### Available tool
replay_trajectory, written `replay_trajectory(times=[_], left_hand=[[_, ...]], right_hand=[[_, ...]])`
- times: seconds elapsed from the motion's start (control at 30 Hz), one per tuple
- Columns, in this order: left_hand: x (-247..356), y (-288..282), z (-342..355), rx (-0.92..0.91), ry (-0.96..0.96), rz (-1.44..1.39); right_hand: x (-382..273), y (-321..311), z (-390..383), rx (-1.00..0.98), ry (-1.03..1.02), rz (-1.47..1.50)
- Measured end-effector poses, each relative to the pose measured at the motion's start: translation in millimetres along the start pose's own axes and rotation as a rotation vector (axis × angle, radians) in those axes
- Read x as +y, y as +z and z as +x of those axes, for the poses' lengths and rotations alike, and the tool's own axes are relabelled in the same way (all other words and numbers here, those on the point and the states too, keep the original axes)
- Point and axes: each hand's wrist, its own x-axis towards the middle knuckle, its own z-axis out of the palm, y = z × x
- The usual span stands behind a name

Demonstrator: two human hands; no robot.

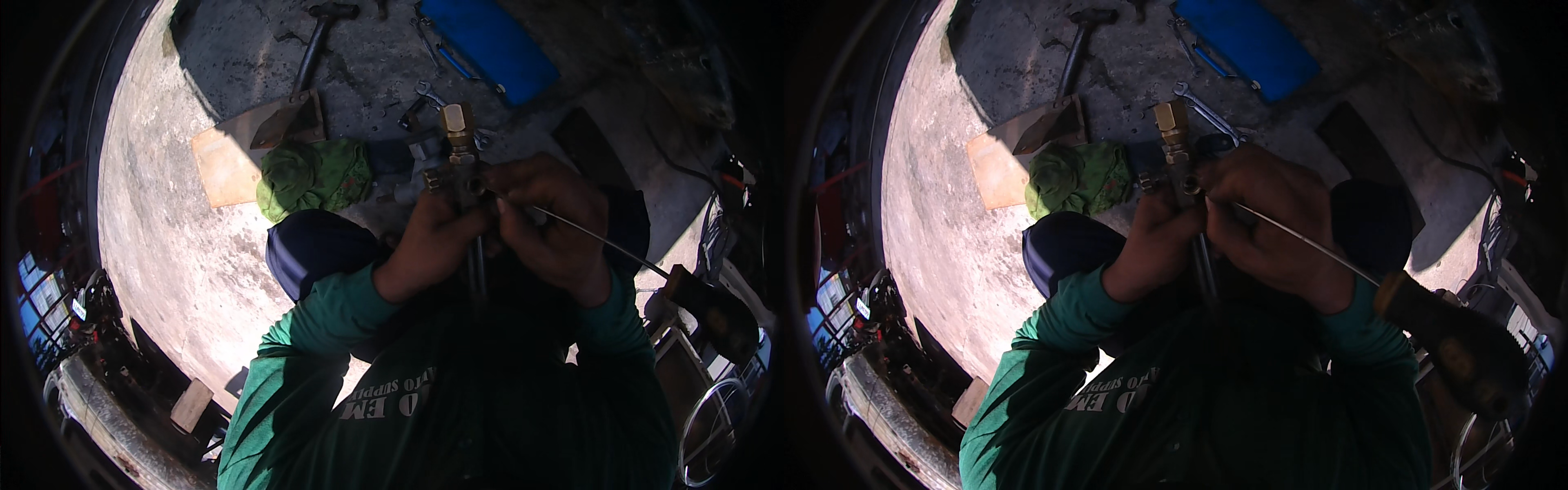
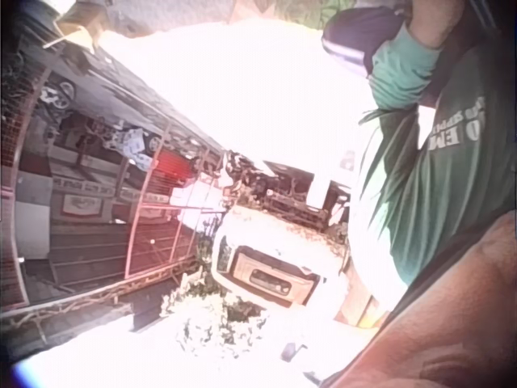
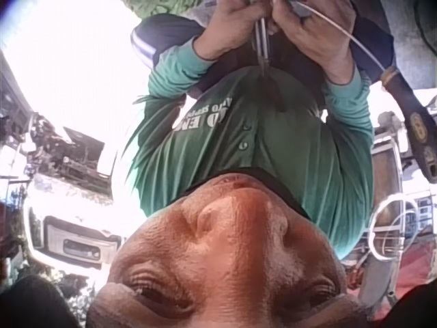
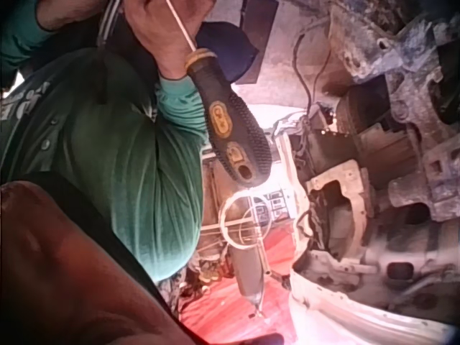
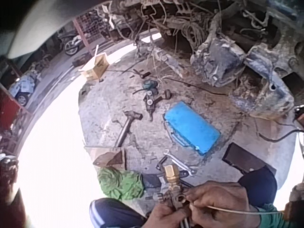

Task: The person works on a small brass mechanical component on the ground, using a screwdriver and wrench to adjust and tighten parts. They then retrieve a small box from a motorcycle storage compartment and walk back toward the work area.

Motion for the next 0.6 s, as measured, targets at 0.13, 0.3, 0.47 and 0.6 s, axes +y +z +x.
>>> replay_trajectory(times=[0.13, 0.3, 0.47, 0.6], left_hand=[[1.7, 4.3, -0.1, 0.023, 0.012, -0.021], [0.5, -0.5, 0.1, -0.029, 0.004, 0.036], [-0.3, 3.0, -0.3, 0.007, 0.030, -0.015], [1.5, 3.7, 0.0, -0.003, 0.046, 0.024]], right_hand=[[0.4, -1.4, -0.1, 0.001, -0.036, -0.028], [0.3, -2.7, -0.9, -0.012, -0.036, 0.006], [-0.6, -1.4, -1.5, 0.003, -0.027, 0.011], [0.5, -2.1, -0.8, -0.014, -0.066, -0.007]])
